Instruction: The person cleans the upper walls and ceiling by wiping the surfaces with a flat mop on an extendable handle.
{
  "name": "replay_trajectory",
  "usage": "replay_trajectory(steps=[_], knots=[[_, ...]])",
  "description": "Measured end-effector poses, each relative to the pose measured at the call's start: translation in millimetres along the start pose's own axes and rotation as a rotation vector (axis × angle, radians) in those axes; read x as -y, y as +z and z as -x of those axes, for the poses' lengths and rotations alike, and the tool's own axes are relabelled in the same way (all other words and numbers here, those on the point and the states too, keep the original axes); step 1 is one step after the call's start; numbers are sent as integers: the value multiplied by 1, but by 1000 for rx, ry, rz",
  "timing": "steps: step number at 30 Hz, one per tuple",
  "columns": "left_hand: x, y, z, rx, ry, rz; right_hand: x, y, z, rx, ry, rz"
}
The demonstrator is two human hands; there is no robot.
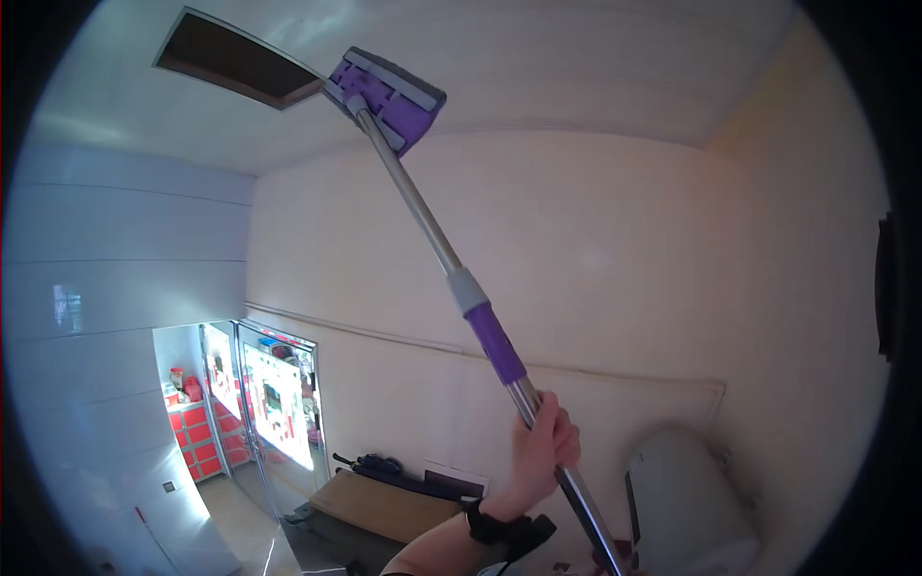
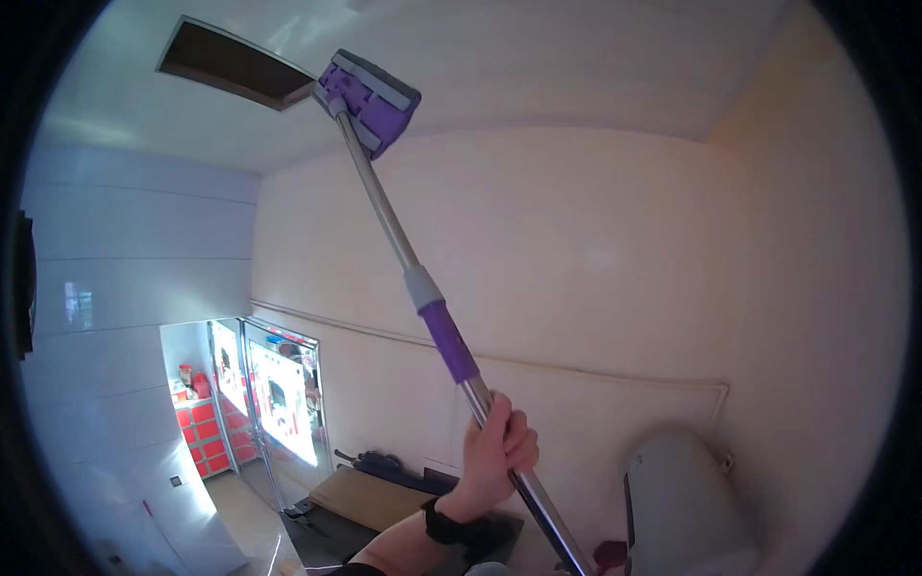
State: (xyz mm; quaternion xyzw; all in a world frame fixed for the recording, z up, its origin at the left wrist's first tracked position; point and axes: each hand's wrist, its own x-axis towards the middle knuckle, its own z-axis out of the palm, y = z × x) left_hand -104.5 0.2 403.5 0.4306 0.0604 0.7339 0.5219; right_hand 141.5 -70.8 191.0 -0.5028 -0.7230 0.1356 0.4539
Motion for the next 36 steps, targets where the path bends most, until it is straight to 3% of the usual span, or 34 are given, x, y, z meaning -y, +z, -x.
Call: replay_trajectory(steps=[1, 3, 4, 5, 7, 11, 14, 16, 20, 25, 29, 34, 36], knots=[[-10, 1, -5, 89, 14, 58, 6, -11, -6, 4, -13, -6], [-27, 10, -8, 169, 53, 46, 12, -34, -15, 238, 7, -180], [-32, 13, -10, 263, 61, 104, 20, -45, -25, 369, 2, -413], [-37, 15, -11, 358, 69, 162, 11, -47, -31, 378, -9, -413], [-37, 14, -19, 454, 91, 214, -9, -47, -41, 367, -206, -82], [-47, 30, -30, 662, 186, 327, 18, -52, -51, 193, -141, -78], [-64, 53, -34, 636, 229, 323, 37, -63, -56, 70, -60, -115], [-76, 69, -38, 586, 240, 286, 47, -70, -63, -35, -270, -59], [-92, 94, -44, 505, 269, 165, 65, -80, -66, -58, -190, -29], [-114, 113, -47, 456, 327, 49, 65, -82, -76, -63, -329, -62], [-145, 122, -49, 408, 346, -41, 104, -69, -78, -8, -335, -172], [-154, 97, -47, 292, 334, -119, 113, -43, -85, 266, -57, -241], [-163, 87, -42, 244, 382, -140, 126, -31, -84, 293, -106, -271]])
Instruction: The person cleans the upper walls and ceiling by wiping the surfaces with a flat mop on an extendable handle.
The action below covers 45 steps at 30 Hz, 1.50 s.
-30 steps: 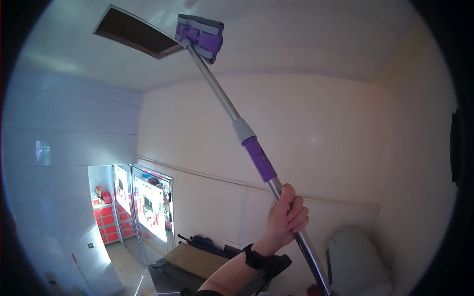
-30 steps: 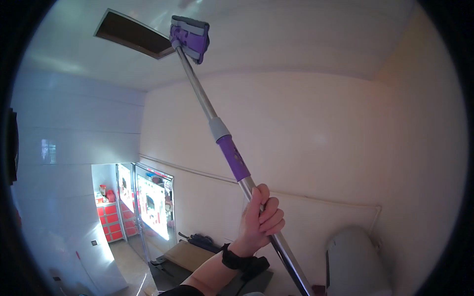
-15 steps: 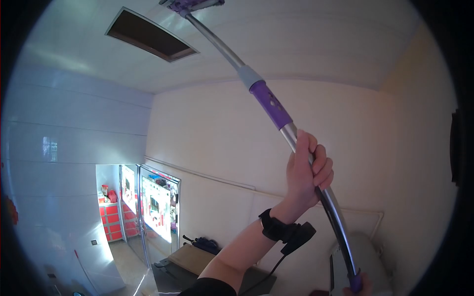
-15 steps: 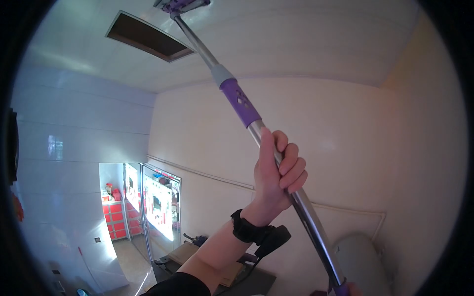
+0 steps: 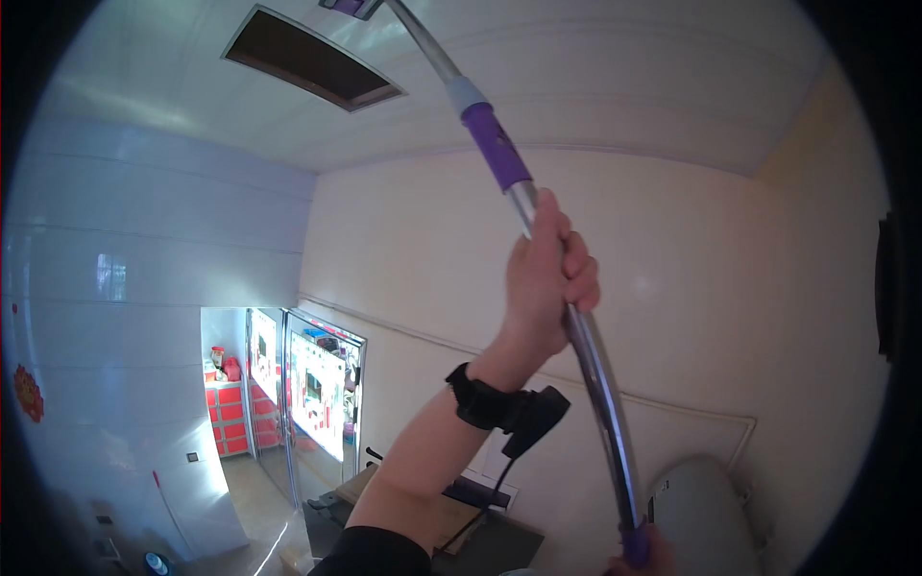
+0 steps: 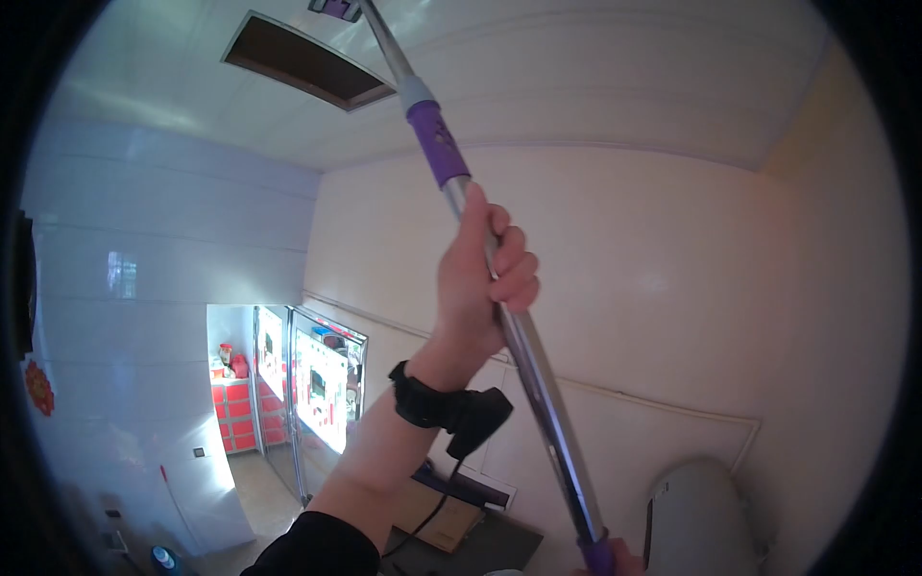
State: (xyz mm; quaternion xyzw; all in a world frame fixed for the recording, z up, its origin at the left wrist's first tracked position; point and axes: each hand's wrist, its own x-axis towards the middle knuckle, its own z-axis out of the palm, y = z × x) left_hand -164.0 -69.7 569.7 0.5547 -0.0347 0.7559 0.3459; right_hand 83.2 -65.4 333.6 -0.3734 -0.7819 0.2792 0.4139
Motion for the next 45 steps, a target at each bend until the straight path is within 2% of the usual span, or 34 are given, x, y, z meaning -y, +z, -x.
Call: replay_trajectory(steps=[2, 4, 7, 10, 14, 16, 17, 19, 23, 25, 26, 28, 32, 35, 39, 42, 45], knots=[[-13, -9, -4, -42, 36, -33, 5, 7, -8, 35, -49, -27], [-25, -20, -12, -93, 82, -69, 8, 11, -21, 78, -231, -18], [-43, -33, -24, -135, 121, -83, 26, 13, -41, 156, -285, -126], [-61, -45, -33, -140, 181, -100, 48, 13, -55, 218, -190, -85], [-57, -48, -37, -161, 186, -127, 39, 16, -69, 253, -195, -42], [-55, -47, -34, -158, 192, -98, 22, 17, -73, 189, -456, -64], [-54, -44, -34, -159, 197, -99, 27, 9, -72, 192, -460, -63], [-52, -36, -35, -276, 227, -177, 43, -9, -69, 361, -32, -264], [-67, -49, -52, -248, 249, -180, 33, -6, -94, 393, -115, -183], [-81, -56, -59, -219, 221, -109, 41, 2, -99, 353, -317, -181], [-87, -65, -63, -219, 223, -107, 45, 6, -99, 353, -317, -178], [-100, -86, -73, -92, 182, -36, 55, 16, -96, 283, -343, -129], [-106, -96, -82, -142, 134, 14, 67, 21, -94, 253, -355, -67], [-88, -106, -90, -181, 76, 13, 56, 27, -93, 244, -334, -105], [-56, -120, -103, -262, -26, -9, 51, 36, -88, 234, -253, -249], [-42, -135, -114, -315, -185, 15, 42, 53, -94, 217, -215, -345], [-43, -137, -108, -402, -192, -99, 49, 65, -87, 242, -188, -390]])
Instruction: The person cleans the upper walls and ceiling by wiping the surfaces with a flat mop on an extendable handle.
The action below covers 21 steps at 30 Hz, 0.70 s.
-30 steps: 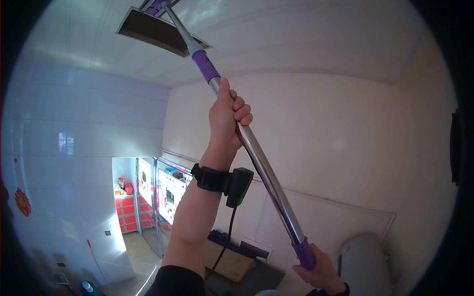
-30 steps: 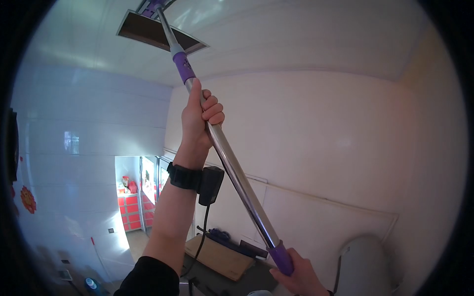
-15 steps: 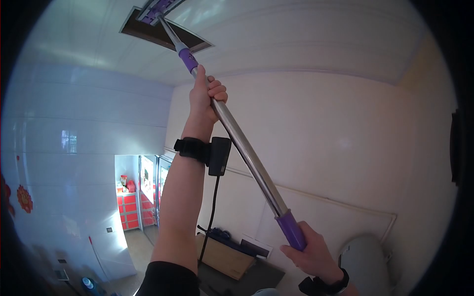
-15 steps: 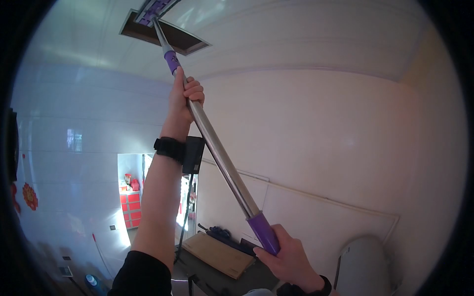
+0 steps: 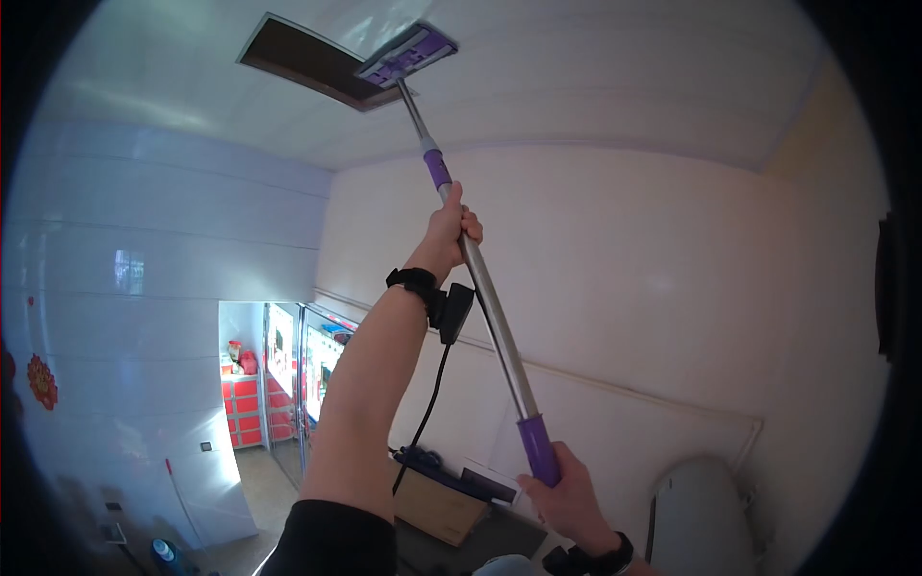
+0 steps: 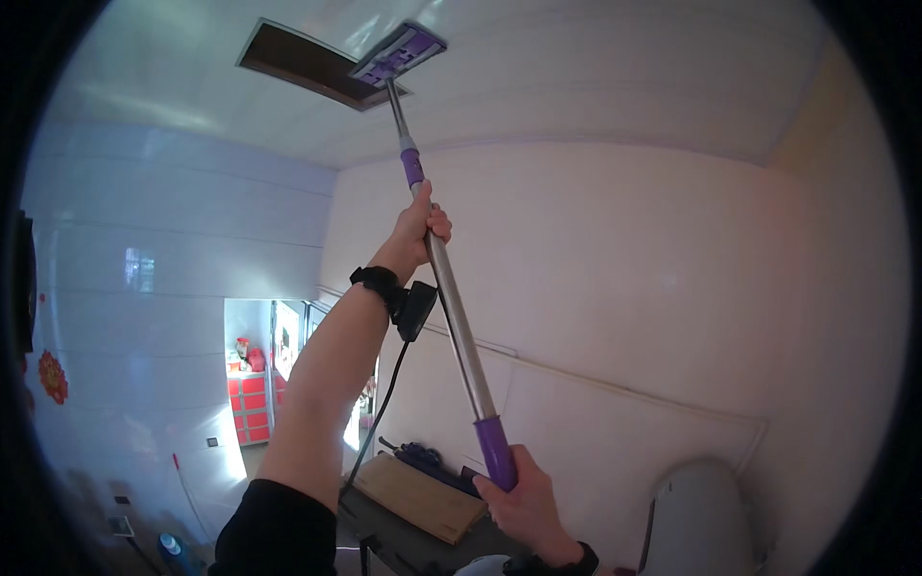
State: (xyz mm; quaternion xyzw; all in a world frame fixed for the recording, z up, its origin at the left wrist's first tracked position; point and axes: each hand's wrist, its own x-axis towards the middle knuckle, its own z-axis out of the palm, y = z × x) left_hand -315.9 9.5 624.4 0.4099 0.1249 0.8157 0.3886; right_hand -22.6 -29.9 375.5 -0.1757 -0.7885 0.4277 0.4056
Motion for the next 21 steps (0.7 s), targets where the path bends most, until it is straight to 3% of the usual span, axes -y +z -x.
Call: replay_trajectory(steps=[8, 14, 16, 21], knots=[[-2, -7, 14, 20, 103, -64, -31, -14, -16, 129, 33, -57], [-25, -4, 41, 143, 262, -42, -30, -23, -19, 63, -111, 209], [-29, 5, 47, 72, 304, -7, -23, -23, -12, 37, -167, 221], [16, 16, 42, 139, 249, -49, -30, -31, 16, -66, -150, 219]])
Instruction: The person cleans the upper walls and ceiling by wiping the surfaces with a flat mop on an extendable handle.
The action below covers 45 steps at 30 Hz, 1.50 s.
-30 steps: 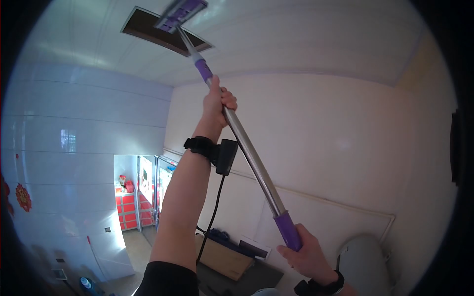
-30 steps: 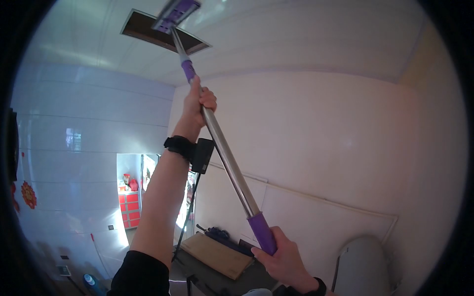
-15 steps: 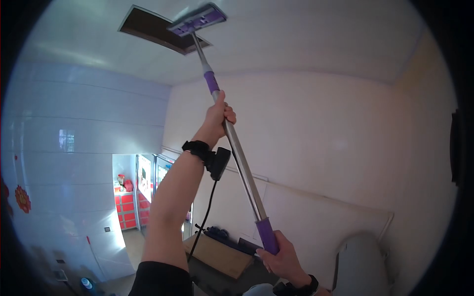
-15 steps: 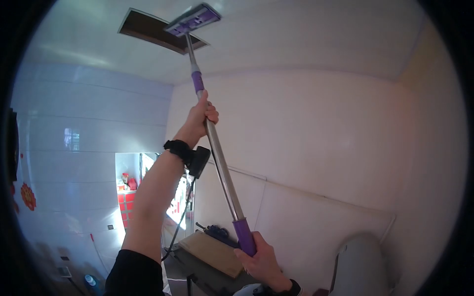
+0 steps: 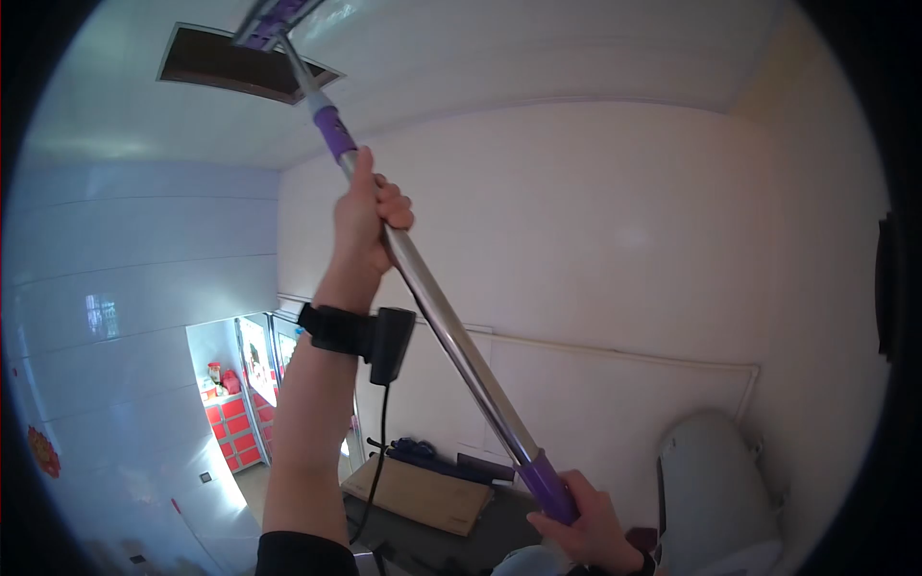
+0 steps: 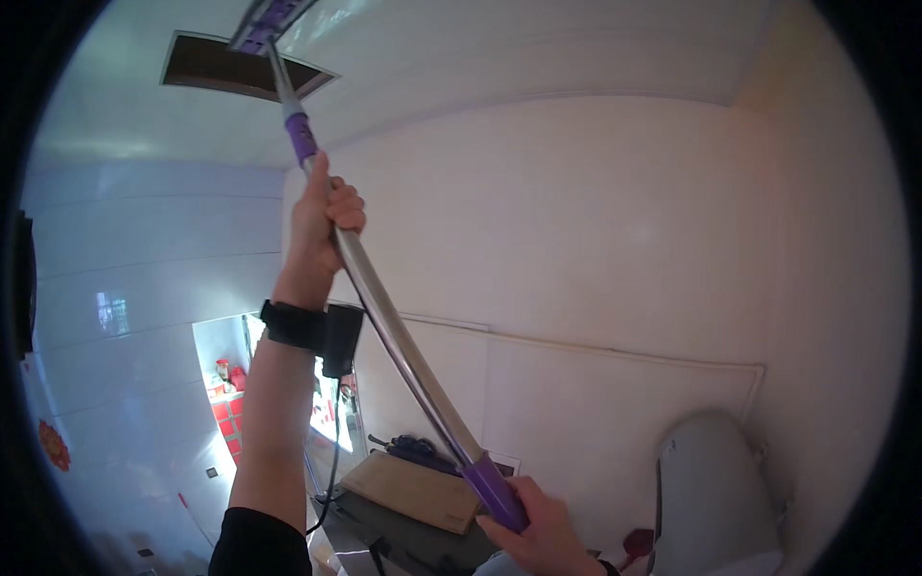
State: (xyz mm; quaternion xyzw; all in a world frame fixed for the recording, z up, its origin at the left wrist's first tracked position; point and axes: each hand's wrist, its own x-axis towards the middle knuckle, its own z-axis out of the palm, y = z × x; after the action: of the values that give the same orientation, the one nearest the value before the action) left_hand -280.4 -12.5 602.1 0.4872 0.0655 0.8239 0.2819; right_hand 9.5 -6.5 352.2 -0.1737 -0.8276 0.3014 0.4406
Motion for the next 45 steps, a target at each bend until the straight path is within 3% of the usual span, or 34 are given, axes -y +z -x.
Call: replay_trajectory(steps=[2, 4, 8, 10, 13, 17, 23, 26, 28, 32, 34, 35, 37, 40, 45], knots=[[32, 2, -5, -10, -63, -40, -3, 1, 10, -30, 24, 21], [65, 6, -12, -39, -149, -68, -10, 5, 18, -94, 74, -230], [119, 7, -43, -40, -294, -97, -22, 11, 12, -154, 161, -311], [134, 7, -52, -26, -324, -115, -14, 12, 1, -145, 318, -361], [143, 0, -59, -181, -356, -327, -40, 32, -22, -151, 332, -426], [155, -30, -30, 16, -543, -359, -36, 41, -45, -147, 212, -466], [155, -16, 16, 44, -389, -363, -23, 39, -25, -93, 194, -511], [154, -2, 66, 38, -302, -427, -52, 52, 11, -132, 263, -432], [158, 3, 104, 81, -276, -430, -94, 63, 41, -208, 60, -216], [169, 40, 168, 168, -307, -439, -82, 41, 90, -353, 123, -165], [176, 50, 187, 216, -310, -401, -111, 34, 114, -354, -21, 122], [179, 53, 195, 258, -302, -374, -128, 33, 126, -351, -15, 125], [189, 59, 211, 302, -305, -404, -167, 34, 154, -308, 325, -105], [203, 66, 213, 364, -319, -362, -224, 39, 182, -407, 357, -211], [215, 67, 209, 380, -359, -231, -199, 21, 164, -283, 264, -214]])
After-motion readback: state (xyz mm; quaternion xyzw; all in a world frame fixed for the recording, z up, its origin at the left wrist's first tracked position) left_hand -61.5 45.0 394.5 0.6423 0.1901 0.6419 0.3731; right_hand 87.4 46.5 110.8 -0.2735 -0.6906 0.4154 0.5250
